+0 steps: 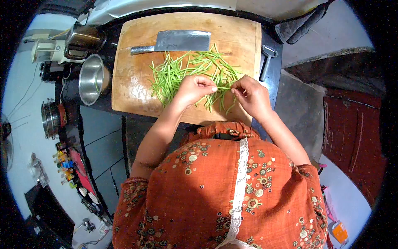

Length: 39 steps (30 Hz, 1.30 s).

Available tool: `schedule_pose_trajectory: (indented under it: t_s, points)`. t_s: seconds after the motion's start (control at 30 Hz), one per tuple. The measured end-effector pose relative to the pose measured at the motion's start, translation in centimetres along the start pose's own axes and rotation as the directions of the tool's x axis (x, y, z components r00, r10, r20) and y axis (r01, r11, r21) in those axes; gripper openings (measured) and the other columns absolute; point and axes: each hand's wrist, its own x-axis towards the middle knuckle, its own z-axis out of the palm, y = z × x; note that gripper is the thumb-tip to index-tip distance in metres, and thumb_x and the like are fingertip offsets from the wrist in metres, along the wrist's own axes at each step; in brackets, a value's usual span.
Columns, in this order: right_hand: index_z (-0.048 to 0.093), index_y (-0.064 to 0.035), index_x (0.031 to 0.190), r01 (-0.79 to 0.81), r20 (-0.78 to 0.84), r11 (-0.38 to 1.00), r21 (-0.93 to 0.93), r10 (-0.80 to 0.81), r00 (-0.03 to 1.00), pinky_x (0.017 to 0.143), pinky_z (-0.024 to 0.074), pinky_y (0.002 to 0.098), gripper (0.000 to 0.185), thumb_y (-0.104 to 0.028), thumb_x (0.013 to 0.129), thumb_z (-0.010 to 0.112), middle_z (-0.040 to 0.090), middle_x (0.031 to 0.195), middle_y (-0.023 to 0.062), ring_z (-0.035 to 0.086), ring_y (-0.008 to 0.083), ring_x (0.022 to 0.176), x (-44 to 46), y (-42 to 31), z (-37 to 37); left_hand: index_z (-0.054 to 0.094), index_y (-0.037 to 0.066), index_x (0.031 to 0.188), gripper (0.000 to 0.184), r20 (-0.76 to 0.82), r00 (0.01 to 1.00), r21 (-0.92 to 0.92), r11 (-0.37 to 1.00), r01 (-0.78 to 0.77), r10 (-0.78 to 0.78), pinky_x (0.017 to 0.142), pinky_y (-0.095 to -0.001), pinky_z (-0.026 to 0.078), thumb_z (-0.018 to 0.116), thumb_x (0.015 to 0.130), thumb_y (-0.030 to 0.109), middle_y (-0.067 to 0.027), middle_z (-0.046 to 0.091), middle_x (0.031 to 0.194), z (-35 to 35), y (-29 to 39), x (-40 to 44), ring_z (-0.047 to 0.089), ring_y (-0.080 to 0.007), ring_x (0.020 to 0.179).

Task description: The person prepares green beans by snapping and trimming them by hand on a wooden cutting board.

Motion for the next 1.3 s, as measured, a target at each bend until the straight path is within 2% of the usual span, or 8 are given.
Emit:
schedule_pose_trajectory:
  t_s: [0.23, 0.33, 0.5, 0.73, 0.83, 1.1, 1.23, 1.3]
  points:
    - [0.057, -0.0032, 0.077, -0.031, -0.099, 0.999, 0.025, 0.033, 0.995, 0.051, 0.0467, 0.0275, 0.010, -0.006, 0.073, 0.066, 0.055, 0.072, 0.0075, 0.058, 0.0187, 0.057, -1.4, -0.8, 1.6, 0.064, 0.002, 0.087, 0.012, -0.031, 0.996, -0.456, 0.888, 0.058, -0.081, 0.054, -0.0212, 0.044, 0.067, 0.077, 0.008, -0.0024, 0.062, 0.076, 0.8, -1.3, 0.7, 0.054, -0.0082, 0.062]
    - [0.055, -0.0070, 0.075, -0.040, -0.111, 0.998, 0.050, 0.046, 0.993, 0.057, 0.0450, 0.0365, 0.011, -0.011, 0.072, 0.065, 0.055, 0.072, 0.0087, 0.057, 0.0279, 0.068, -1.6, -1.2, 1.8, 0.063, 0.003, 0.085, 0.011, -0.010, 0.994, -0.657, 0.750, 0.074, -0.106, 0.054, -0.0225, 0.044, 0.067, 0.077, 0.010, -0.0009, 0.060, 0.072, 1.4, -1.8, 0.9, 0.052, -0.0081, 0.060]
    - [0.058, -0.0060, 0.076, -0.115, -0.105, 0.983, 0.143, 0.130, 0.986, 0.057, 0.0457, 0.0338, 0.010, -0.012, 0.073, 0.065, 0.056, 0.073, 0.0088, 0.057, 0.0254, 0.067, -2.1, -0.8, 2.0, 0.062, 0.005, 0.086, 0.012, -0.044, 0.991, -0.792, 0.610, 0.041, -0.123, 0.055, -0.0223, 0.043, 0.065, 0.079, 0.014, 0.0011, 0.056, 0.067, 0.8, -2.7, 2.0, 0.050, -0.0090, 0.059]
    - [0.061, -0.0013, 0.084, -0.155, -0.170, 0.891, 0.427, 0.247, 0.954, 0.057, 0.0419, 0.0212, 0.011, -0.010, 0.078, 0.064, 0.059, 0.073, 0.0031, 0.052, 0.0107, 0.061, -2.4, 2.1, 1.5, 0.059, 0.009, 0.091, 0.009, -0.198, 0.971, -0.780, 0.621, -0.076, -0.131, 0.062, -0.0244, 0.044, 0.060, 0.083, 0.014, 0.0000, 0.058, 0.074, -5.3, -3.1, 1.4, 0.053, -0.0105, 0.066]
    - [0.061, -0.0032, 0.086, -0.429, 0.127, 0.491, 0.758, 0.534, 0.836, 0.055, 0.0407, 0.0203, 0.012, -0.013, 0.080, 0.063, 0.059, 0.073, 0.0011, 0.052, 0.0082, 0.062, -2.0, 2.0, 0.8, 0.057, 0.008, 0.093, 0.010, -0.382, 0.918, -0.615, 0.771, -0.167, -0.106, 0.063, -0.0256, 0.045, 0.058, 0.085, 0.014, -0.0017, 0.060, 0.079, -5.0, -1.9, 0.9, 0.056, -0.0111, 0.071]
    - [0.057, -0.0075, 0.086, -0.476, 0.547, -0.280, 0.834, 0.298, 0.782, 0.049, 0.0412, 0.0187, 0.010, -0.017, 0.084, 0.059, 0.059, 0.074, 0.0008, 0.053, 0.0077, 0.062, -0.9, 1.1, 1.7, 0.061, 0.002, 0.097, 0.017, -0.213, 0.965, -0.391, 0.892, -0.228, 0.153, 0.068, -0.0229, 0.048, 0.062, 0.079, 0.004, -0.0074, 0.063, 0.092, 2.7, 1.4, -1.0, 0.058, -0.0121, 0.079]
    - [0.056, -0.0097, 0.086, -0.552, 0.614, -0.270, 0.789, 0.314, 0.724, 0.050, 0.0422, 0.0188, 0.009, -0.018, 0.085, 0.059, 0.060, 0.076, 0.0010, 0.054, 0.0086, 0.063, -1.0, 0.6, 2.3, 0.066, -0.001, 0.089, 0.013, -0.214, 0.914, -0.326, 0.857, -0.400, 0.345, 0.067, -0.0222, 0.047, 0.065, 0.077, 0.001, -0.0059, 0.063, 0.082, 3.6, 1.6, -0.8, 0.058, -0.0107, 0.075]
    - [0.059, -0.0079, 0.088, -0.575, 0.558, -0.081, 0.814, 0.386, 0.735, 0.055, 0.0418, 0.0194, 0.012, -0.018, 0.083, 0.061, 0.060, 0.077, -0.0001, 0.053, 0.0075, 0.064, -0.9, 0.4, 2.4, 0.066, -0.001, 0.083, 0.010, -0.278, 0.887, -0.170, 0.890, -0.423, 0.369, 0.062, -0.0228, 0.047, 0.067, 0.075, 0.004, -0.0069, 0.063, 0.077, 3.8, 1.6, -0.7, 0.059, -0.0123, 0.070]
